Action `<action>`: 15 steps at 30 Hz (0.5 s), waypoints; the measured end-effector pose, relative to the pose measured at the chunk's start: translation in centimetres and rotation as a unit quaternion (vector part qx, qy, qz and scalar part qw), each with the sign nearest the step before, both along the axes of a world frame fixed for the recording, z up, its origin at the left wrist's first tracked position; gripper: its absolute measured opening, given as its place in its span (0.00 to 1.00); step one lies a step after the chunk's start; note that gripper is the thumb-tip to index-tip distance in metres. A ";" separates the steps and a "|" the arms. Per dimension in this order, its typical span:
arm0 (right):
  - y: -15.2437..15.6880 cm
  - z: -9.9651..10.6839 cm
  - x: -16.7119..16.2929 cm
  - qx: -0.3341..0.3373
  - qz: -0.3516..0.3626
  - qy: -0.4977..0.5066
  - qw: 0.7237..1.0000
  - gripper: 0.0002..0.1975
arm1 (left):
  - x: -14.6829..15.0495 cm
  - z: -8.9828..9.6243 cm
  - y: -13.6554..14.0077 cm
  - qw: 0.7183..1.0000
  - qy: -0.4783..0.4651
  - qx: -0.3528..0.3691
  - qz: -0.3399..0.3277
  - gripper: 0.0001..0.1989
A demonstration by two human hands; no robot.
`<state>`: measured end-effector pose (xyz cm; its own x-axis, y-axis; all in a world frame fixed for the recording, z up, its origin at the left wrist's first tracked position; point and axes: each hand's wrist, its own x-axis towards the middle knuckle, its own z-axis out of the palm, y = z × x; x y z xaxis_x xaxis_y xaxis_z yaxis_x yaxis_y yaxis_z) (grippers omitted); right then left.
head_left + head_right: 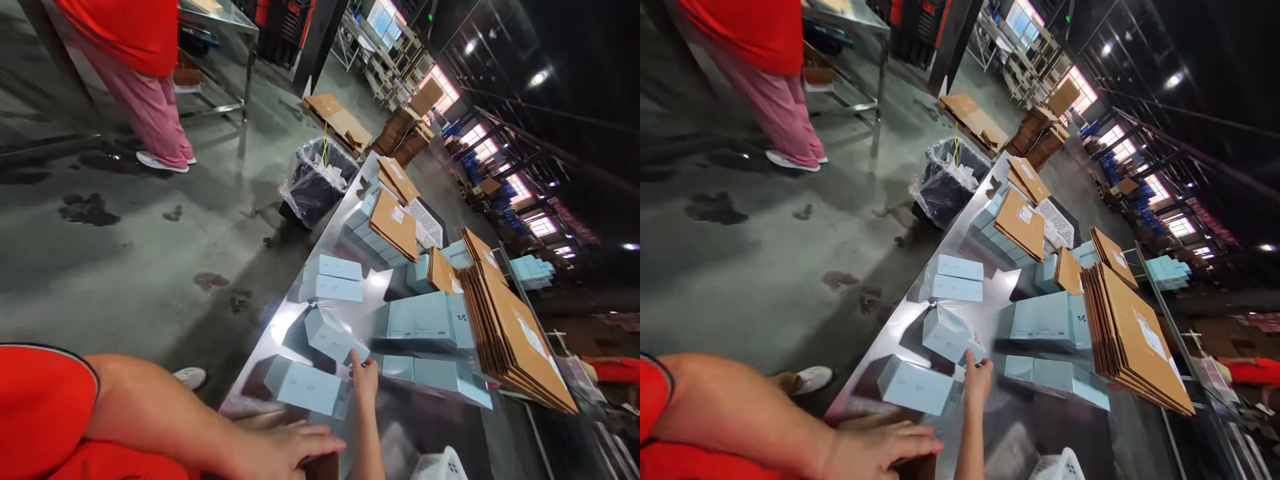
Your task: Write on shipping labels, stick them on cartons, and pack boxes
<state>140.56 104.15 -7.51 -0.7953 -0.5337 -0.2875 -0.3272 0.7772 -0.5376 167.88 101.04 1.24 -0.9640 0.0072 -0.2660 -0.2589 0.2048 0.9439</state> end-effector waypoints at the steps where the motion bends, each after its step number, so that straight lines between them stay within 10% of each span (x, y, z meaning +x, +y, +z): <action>1: -0.1 0.3 0.0 -0.008 0.002 -0.007 1.000 0.44 | 0.1 0.1 0.1 1.000 0.003 -0.004 0.001 0.41; 9: 0.0 3.3 -0.5 -0.053 0.127 -0.089 0.986 0.39 | 0.9 -1.2 1.7 0.996 0.080 -0.014 0.021 0.42; 15: 6.1 4.0 0.6 -0.013 0.123 -0.105 0.987 0.35 | 1.3 -1.1 1.5 0.996 0.083 0.017 -0.001 0.42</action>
